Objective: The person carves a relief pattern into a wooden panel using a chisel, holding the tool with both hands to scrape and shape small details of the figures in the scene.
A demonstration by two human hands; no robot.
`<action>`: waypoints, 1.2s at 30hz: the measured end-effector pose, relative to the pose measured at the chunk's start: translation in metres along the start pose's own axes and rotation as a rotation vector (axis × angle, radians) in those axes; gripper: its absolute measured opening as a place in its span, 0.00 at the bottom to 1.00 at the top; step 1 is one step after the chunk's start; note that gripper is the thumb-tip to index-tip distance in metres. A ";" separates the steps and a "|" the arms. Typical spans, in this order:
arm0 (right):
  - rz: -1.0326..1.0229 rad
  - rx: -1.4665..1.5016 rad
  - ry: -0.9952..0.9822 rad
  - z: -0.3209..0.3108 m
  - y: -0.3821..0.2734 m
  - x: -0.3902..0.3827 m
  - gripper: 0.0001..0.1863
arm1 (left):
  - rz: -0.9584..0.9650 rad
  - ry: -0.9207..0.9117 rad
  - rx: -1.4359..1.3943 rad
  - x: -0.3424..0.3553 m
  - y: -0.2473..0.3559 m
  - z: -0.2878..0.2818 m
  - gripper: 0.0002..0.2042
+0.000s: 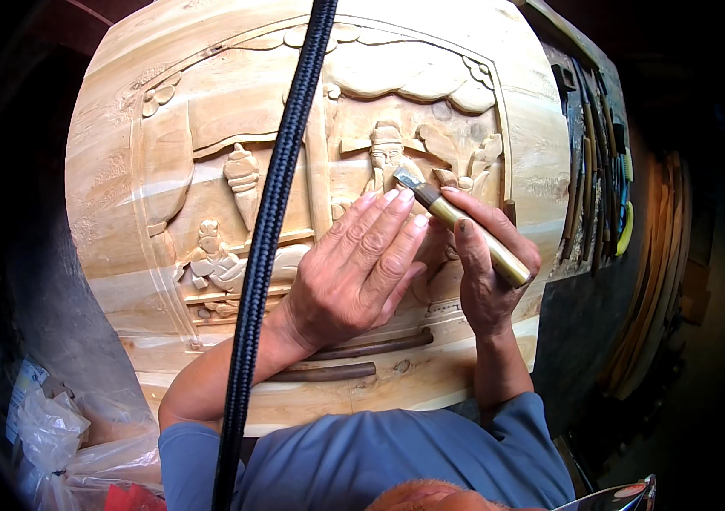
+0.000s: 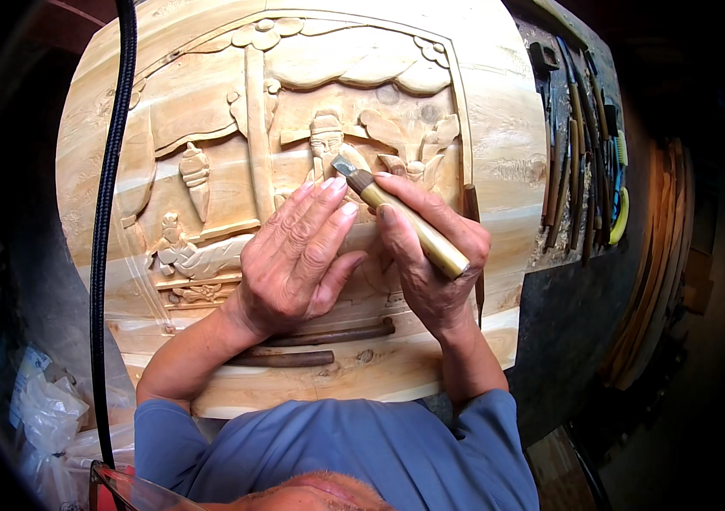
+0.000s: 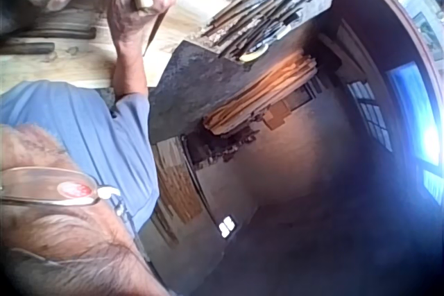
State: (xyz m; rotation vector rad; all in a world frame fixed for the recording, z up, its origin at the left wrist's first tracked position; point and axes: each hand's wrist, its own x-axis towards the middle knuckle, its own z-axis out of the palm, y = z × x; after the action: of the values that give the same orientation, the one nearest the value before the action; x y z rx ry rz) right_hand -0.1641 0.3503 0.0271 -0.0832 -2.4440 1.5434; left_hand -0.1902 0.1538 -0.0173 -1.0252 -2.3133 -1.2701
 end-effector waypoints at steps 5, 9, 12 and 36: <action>0.036 -0.032 -0.011 0.000 -0.010 0.004 0.12 | -0.008 0.006 0.002 -0.002 -0.001 0.001 0.29; -0.125 -0.159 -0.019 0.002 -0.015 0.013 0.12 | 0.000 0.027 0.001 -0.003 -0.002 0.002 0.29; -0.210 -0.232 -0.018 0.006 -0.016 0.014 0.11 | -0.002 0.051 -0.003 -0.003 -0.003 0.002 0.29; 0.028 0.069 0.107 -0.011 0.003 -0.014 0.18 | -0.172 -0.223 0.266 0.011 0.004 -0.002 0.47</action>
State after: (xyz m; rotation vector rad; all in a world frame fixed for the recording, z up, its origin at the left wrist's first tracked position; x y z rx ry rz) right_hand -0.1486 0.3584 0.0267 -0.1827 -2.3150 1.5902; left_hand -0.1948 0.1584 -0.0071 -0.9342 -2.7005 -0.9065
